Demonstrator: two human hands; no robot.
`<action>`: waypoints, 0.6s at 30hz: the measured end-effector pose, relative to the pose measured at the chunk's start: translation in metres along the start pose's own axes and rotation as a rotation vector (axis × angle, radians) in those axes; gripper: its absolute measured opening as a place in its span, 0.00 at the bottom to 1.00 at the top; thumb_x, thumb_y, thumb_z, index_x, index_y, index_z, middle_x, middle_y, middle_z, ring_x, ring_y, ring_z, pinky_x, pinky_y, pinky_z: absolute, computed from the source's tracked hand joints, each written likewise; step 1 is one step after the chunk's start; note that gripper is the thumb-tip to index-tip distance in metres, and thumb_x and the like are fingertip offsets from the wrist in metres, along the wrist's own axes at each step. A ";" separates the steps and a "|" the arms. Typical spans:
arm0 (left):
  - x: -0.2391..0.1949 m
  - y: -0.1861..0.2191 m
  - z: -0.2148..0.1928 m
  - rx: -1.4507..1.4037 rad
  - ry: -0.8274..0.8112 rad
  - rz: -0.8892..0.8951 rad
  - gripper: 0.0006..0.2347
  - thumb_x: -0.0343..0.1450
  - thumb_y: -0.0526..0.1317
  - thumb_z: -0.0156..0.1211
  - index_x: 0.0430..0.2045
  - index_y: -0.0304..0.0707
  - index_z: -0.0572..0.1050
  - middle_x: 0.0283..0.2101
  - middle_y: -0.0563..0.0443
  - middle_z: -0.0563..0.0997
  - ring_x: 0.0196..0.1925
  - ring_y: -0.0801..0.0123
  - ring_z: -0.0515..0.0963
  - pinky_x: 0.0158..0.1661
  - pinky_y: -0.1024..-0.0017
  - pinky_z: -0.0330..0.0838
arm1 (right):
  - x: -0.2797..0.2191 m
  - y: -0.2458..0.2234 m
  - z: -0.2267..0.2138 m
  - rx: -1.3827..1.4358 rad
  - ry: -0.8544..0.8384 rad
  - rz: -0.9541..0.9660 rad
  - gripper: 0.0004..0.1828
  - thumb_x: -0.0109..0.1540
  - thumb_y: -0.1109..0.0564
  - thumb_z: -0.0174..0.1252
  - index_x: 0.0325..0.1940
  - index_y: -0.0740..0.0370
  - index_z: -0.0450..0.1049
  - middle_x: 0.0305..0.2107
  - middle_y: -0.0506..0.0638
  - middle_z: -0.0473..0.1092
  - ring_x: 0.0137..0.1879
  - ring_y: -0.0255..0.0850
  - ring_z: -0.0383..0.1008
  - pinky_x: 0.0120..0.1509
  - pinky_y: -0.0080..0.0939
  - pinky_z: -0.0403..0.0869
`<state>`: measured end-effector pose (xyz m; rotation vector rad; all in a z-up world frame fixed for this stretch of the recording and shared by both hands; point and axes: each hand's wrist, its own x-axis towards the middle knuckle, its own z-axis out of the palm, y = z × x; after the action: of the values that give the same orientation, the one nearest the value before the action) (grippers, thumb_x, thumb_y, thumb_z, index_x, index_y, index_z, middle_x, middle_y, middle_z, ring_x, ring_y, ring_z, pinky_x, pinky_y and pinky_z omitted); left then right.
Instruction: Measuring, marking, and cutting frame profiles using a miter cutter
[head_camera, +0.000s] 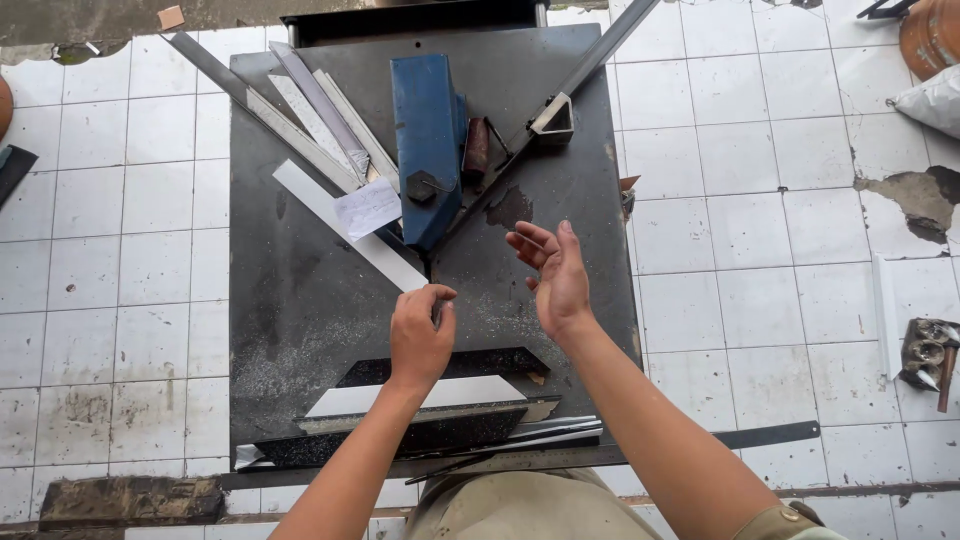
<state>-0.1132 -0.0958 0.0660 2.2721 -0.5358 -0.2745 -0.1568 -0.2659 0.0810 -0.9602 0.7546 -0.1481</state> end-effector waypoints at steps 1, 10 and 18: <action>0.009 -0.026 -0.002 -0.003 0.008 0.007 0.04 0.64 0.33 0.51 0.27 0.45 0.72 0.26 0.53 0.76 0.40 0.62 0.74 0.39 0.63 0.68 | -0.004 0.003 0.013 -0.003 -0.004 -0.010 0.34 0.58 0.31 0.27 0.51 0.52 0.66 0.45 0.49 0.68 0.48 0.36 0.58 0.47 0.39 0.50; 0.020 -0.101 -0.031 0.750 -0.384 0.238 0.27 0.65 0.39 0.51 0.59 0.41 0.50 0.62 0.41 0.53 0.64 0.50 0.49 0.57 0.46 0.43 | -0.024 0.066 0.053 -0.348 0.046 0.195 0.19 0.59 0.46 0.42 0.51 0.52 0.65 0.41 0.45 0.71 0.45 0.37 0.66 0.40 0.35 0.61; 0.034 -0.137 -0.016 0.841 -0.261 0.502 0.23 0.61 0.50 0.56 0.48 0.51 0.59 0.51 0.47 0.59 0.58 0.54 0.53 0.55 0.48 0.40 | -0.004 0.115 0.074 -1.769 -0.062 -0.371 0.36 0.44 0.40 0.60 0.53 0.49 0.62 0.40 0.48 0.62 0.47 0.47 0.62 0.42 0.53 0.66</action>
<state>-0.0369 -0.0166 -0.0247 2.7767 -1.5622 -0.0909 -0.1357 -0.1463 0.0180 -2.7622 0.5083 0.3142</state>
